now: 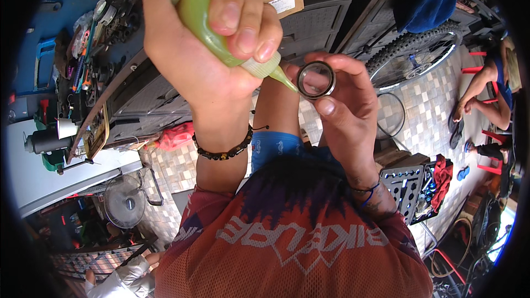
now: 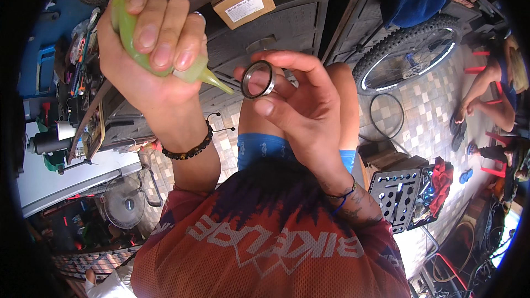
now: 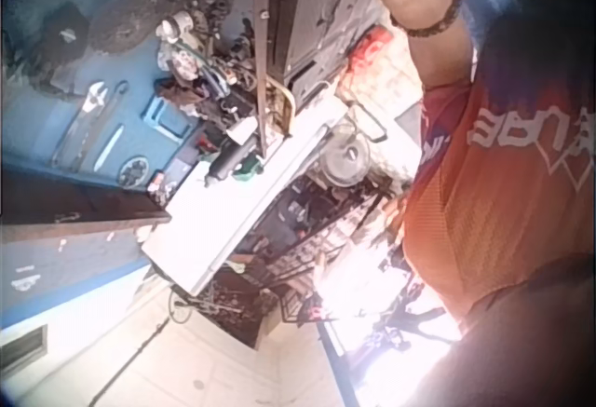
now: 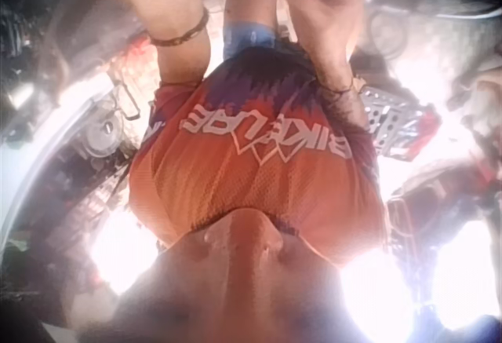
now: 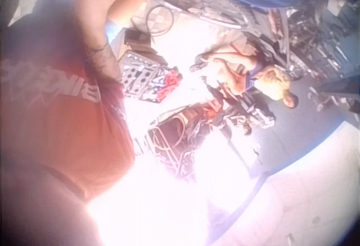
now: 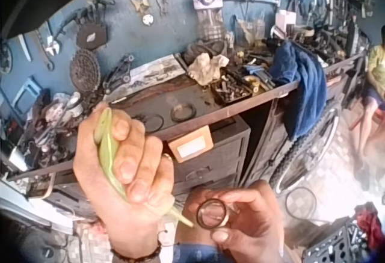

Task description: The person applies grease from a green squeeze bottle into small metal rings held in the left hand, then places the rings on a workbench. The person repeats this process for several rings, wiping excess grease with a cloth between applications.

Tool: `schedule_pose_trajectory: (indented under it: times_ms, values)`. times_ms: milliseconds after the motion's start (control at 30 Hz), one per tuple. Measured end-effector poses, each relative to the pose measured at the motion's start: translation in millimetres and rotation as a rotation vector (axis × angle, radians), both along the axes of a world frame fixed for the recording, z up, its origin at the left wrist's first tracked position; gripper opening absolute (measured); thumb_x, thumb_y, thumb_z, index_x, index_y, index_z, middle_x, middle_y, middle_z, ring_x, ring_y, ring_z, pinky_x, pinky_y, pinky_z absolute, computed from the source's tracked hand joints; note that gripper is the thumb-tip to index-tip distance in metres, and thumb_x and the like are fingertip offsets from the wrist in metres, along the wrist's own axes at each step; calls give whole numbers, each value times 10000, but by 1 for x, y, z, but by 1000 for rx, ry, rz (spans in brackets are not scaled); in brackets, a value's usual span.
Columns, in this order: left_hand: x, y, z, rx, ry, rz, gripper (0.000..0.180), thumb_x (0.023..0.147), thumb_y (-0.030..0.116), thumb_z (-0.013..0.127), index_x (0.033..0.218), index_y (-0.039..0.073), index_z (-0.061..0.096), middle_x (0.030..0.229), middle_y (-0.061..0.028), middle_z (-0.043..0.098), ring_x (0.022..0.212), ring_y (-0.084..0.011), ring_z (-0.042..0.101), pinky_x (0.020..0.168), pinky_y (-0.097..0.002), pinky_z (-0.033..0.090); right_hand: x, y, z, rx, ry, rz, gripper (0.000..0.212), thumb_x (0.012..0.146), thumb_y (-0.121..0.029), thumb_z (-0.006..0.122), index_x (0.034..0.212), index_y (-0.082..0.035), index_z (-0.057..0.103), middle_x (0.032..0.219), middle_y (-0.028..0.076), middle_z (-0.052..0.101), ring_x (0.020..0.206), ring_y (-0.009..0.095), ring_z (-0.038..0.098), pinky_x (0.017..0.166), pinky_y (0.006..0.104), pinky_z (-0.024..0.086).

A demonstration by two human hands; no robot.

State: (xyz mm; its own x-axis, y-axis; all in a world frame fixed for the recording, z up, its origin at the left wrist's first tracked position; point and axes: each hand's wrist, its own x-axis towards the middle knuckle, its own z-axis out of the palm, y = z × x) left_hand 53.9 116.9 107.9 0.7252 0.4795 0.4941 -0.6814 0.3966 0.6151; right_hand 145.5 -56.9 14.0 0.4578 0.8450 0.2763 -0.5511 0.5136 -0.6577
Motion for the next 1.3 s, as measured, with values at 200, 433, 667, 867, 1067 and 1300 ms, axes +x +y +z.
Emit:
schedule_pose_trajectory:
  times_ms: [200, 433, 667, 867, 1067, 1300]
  values:
    - [-6, -4, 7, 138, -67, 88, 406, 1084, 311, 346, 937, 43, 614, 669, -44, 565, 506, -166, 487, 482, -345, 448, 5, -1, -11, 46, 215, 326, 438, 1028, -140, 626, 1432, -19, 508, 1331, 164, 611, 1170, 315, 677, 1038, 472, 545]
    - [-4, -10, 3, 160, -76, 190, 431, 1079, 346, 344, 927, 56, 624, 644, -55, 570, 485, -176, 470, 454, -352, 439, -4, -2, -7, 44, 254, 320, 439, 1014, -102, 643, 1429, -47, 513, 1289, 174, 633, 1154, 312, 685, 1033, 492, 565]
    - [-2, -11, -2, 149, -87, 216, 452, 1079, 368, 339, 921, 60, 628, 629, -54, 565, 472, -177, 466, 447, -348, 443, -3, -3, -4, 23, 223, 316, 480, 976, -27, 667, 1429, -38, 510, 1321, 195, 628, 1182, 329, 675, 1057, 507, 554]
    - [0, -9, -4, 147, -87, 201, 453, 1079, 363, 335, 913, 59, 627, 615, -52, 554, 470, -179, 465, 438, -346, 442, -4, -3, -4, 30, 226, 316, 506, 956, 3, 674, 1433, -21, 506, 1324, 209, 625, 1191, 329, 669, 1057, 510, 554]
    - [2, -8, -5, 147, -83, 217, 448, 1076, 351, 337, 909, 54, 627, 612, -53, 550, 461, -180, 458, 428, -350, 435, -4, -2, -4, 33, 226, 316, 506, 952, 20, 671, 1430, -13, 509, 1316, 204, 624, 1211, 320, 655, 1056, 511, 557]
    - [3, -10, -5, 136, -68, 220, 440, 1074, 355, 345, 900, 58, 620, 610, -47, 542, 455, -175, 450, 423, -344, 426, -7, -2, -6, 10, 270, 306, 476, 957, 40, 658, 1412, -18, 531, 1323, 159, 605, 1287, 306, 601, 1064, 552, 555]
